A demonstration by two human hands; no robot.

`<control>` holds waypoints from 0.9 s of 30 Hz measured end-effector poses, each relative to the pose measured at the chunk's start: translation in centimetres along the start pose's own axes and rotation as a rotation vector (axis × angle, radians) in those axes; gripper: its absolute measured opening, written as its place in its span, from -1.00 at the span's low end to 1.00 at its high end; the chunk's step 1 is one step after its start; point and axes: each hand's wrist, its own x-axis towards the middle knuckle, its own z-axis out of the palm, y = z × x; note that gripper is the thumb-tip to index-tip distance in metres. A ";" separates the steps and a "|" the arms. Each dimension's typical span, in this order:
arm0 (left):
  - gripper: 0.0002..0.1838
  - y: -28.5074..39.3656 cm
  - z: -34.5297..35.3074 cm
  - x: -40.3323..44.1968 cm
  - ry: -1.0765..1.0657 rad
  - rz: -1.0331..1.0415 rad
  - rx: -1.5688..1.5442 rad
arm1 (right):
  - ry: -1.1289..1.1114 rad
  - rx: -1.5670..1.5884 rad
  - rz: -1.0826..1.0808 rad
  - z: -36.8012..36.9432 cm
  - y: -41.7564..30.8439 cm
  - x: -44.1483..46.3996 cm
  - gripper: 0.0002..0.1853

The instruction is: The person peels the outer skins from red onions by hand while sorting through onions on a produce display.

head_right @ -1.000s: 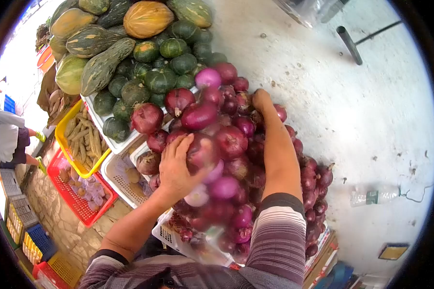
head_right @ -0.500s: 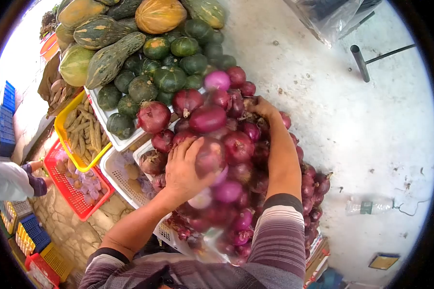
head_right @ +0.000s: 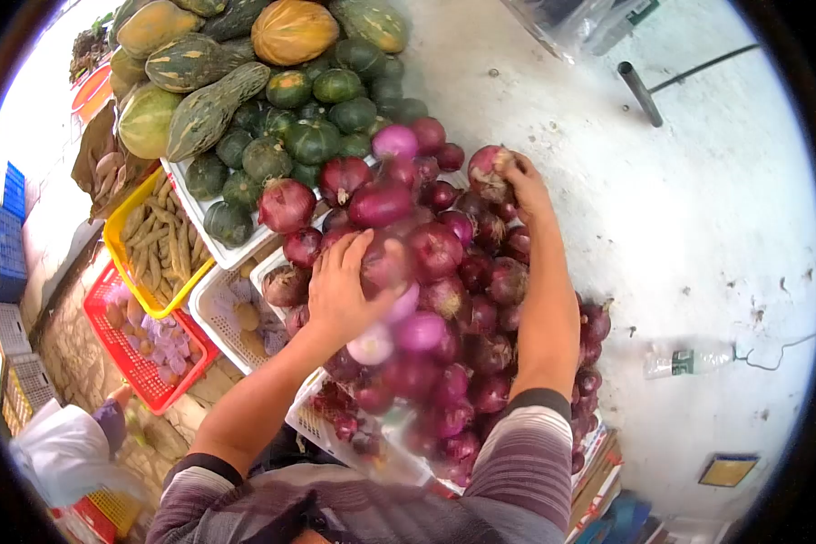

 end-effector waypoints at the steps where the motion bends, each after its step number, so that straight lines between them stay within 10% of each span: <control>1: -0.07 0.0 0.0 -0.1 0.002 0.004 0.004 | 0.011 0.090 -0.011 0.1 -1.5 -2.4 -0.37; 7: -0.03 0.2 -0.1 -0.5 0.012 0.000 0.001 | 0.445 0.849 0.142 1.0 -2.9 -21.5 -0.49; 16: -0.20 2.6 -1.8 -4.3 0.360 0.372 -0.041 | 0.034 0.947 0.260 6.2 6.4 -46.4 -0.16; 23: -0.27 2.1 -1.7 -24.3 -0.849 -0.382 -0.745 | -0.107 0.284 0.222 10.5 14.2 -53.3 -0.32; 27: -0.37 1.4 -1.4 -31.1 -0.675 -0.621 -0.917 | -0.111 0.170 0.132 12.9 16.8 -55.6 -0.34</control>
